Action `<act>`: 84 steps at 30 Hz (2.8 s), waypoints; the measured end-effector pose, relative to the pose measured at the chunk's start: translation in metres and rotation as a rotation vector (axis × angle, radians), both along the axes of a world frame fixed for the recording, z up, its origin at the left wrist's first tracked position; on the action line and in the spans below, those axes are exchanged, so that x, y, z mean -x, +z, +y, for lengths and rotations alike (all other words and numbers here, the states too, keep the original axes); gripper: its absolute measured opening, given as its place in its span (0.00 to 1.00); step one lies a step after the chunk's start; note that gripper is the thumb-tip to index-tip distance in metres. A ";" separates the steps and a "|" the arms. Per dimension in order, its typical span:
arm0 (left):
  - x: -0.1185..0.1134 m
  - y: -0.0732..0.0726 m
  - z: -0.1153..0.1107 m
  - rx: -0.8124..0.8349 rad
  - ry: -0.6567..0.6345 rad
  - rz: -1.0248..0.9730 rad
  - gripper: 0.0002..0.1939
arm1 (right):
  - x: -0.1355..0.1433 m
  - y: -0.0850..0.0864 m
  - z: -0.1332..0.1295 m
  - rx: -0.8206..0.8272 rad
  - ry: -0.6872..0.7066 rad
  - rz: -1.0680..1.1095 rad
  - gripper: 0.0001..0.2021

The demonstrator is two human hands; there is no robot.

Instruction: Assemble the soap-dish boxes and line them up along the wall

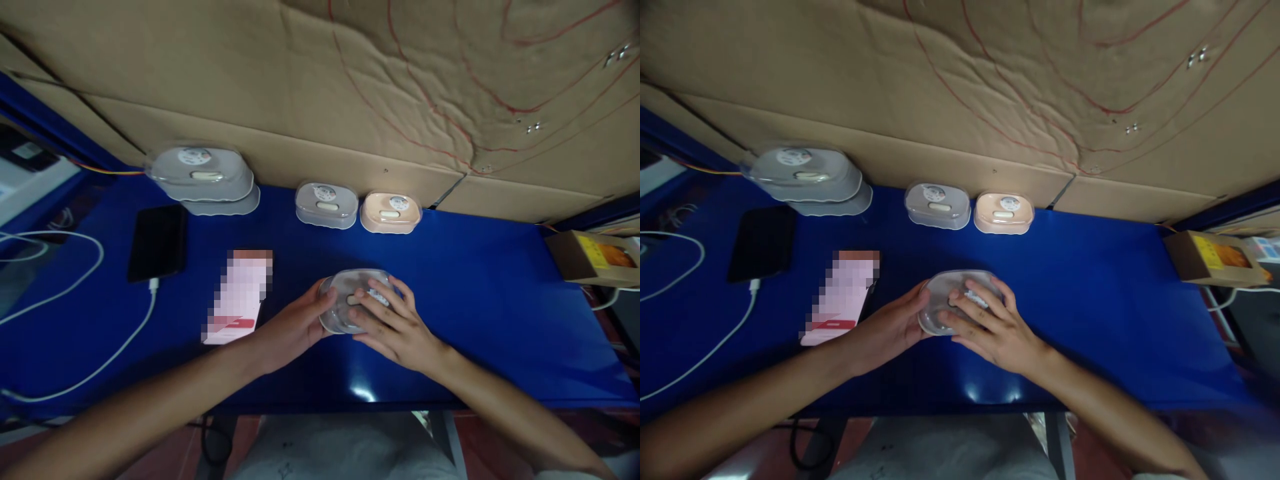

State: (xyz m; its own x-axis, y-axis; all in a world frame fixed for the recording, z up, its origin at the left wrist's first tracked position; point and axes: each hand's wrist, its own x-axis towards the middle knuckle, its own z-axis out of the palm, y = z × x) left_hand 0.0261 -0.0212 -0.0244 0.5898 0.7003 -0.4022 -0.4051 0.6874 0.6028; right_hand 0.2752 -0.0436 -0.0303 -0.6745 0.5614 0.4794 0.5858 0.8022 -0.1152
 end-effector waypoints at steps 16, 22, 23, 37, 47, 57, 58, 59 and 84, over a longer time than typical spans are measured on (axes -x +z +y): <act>0.015 0.013 0.046 -1.141 0.081 1.080 0.29 | -0.086 0.019 0.036 0.285 -0.251 -0.135 0.23; 0.003 0.009 0.099 -1.452 -0.056 1.581 0.32 | -0.168 0.001 0.061 0.139 -0.638 -0.020 0.23; 0.002 0.008 0.102 -1.470 -0.048 1.635 0.30 | -0.178 -0.003 0.066 0.127 -0.641 0.004 0.24; 0.019 0.015 0.028 -1.742 -0.106 1.240 0.20 | -0.142 -0.020 0.093 0.173 -0.517 0.130 0.27; 0.021 0.003 0.023 -1.460 -0.216 1.082 0.47 | -0.051 0.011 0.042 0.299 -0.126 0.142 0.37; 0.022 -0.001 0.018 -1.433 -0.346 0.985 0.59 | -0.035 0.013 0.010 0.297 0.058 0.031 0.30; 0.022 -0.002 0.018 -1.436 -0.361 0.984 0.61 | -0.039 0.013 0.012 0.321 0.053 0.076 0.30; 0.023 -0.002 0.017 -1.436 -0.368 0.983 0.63 | -0.042 0.012 0.015 0.338 0.036 0.113 0.30; 0.023 -0.003 0.019 -1.342 -0.357 1.055 0.60 | -0.025 0.010 0.015 0.304 0.093 0.071 0.19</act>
